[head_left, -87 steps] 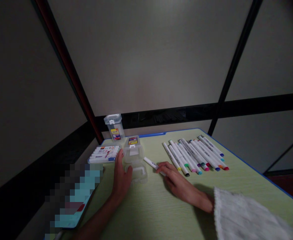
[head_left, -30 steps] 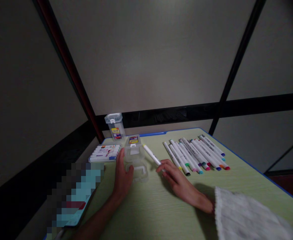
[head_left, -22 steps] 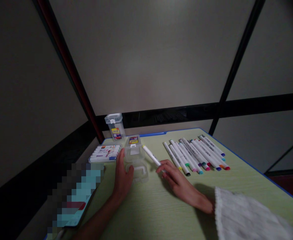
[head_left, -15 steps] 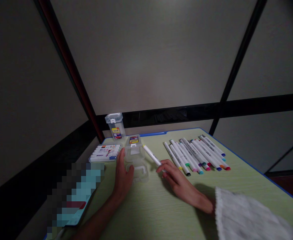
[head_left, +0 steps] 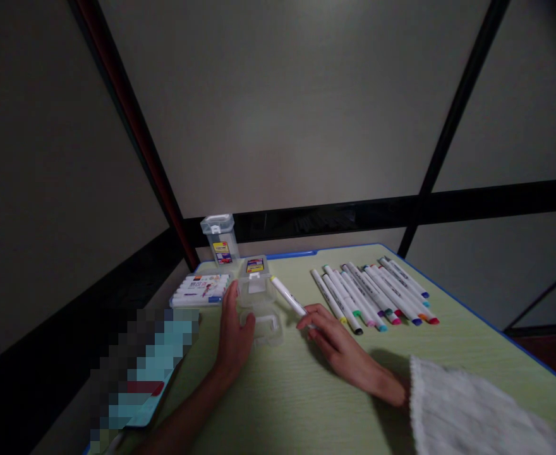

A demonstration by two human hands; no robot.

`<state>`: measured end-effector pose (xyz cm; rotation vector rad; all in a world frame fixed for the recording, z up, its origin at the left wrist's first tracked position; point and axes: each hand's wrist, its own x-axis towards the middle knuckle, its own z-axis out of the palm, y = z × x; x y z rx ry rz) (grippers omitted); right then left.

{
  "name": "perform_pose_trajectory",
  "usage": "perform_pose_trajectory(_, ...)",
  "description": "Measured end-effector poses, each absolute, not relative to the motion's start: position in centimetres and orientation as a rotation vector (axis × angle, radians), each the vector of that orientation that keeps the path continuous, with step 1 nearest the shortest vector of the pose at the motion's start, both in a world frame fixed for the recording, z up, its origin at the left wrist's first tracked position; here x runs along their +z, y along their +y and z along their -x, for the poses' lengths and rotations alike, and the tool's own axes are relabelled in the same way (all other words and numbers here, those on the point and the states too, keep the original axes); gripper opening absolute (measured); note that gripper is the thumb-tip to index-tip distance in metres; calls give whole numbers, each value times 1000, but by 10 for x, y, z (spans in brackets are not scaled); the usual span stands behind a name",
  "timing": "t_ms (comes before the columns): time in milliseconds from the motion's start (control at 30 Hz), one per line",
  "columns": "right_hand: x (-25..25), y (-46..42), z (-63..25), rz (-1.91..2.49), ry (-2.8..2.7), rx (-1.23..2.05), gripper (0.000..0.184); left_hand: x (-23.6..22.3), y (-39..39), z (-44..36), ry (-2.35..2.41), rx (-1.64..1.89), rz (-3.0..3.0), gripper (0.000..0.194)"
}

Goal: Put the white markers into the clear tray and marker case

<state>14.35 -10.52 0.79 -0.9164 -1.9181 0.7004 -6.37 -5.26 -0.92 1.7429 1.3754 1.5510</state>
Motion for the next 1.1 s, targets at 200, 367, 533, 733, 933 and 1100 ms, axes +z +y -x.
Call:
perform_pose_trajectory(200,9,-105,-143,913,-1941,698,21,-7,-54,63,1390,1540,-1781,65)
perform_pose_trajectory(367,12,-107,-143,914,-1943,691,20,-7,-54,63,1396,1532,-1777,66)
perform_pose_trajectory(533,14,-108,-142,917,-1941,698,20,-7,-54,63,1395,1540,-1778,67)
perform_pose_trajectory(733,14,-108,-142,923,-1935,702,21,-6,-55,63,1416,1551,-1811,66)
perform_pose_trajectory(933,11,-107,-142,913,-1934,701,20,-7,-54,64,1409,1560,-1841,66)
perform_pose_trajectory(1100,13,-107,-143,910,-1931,702,19,-1,-59,62,1428,1598,-1971,69)
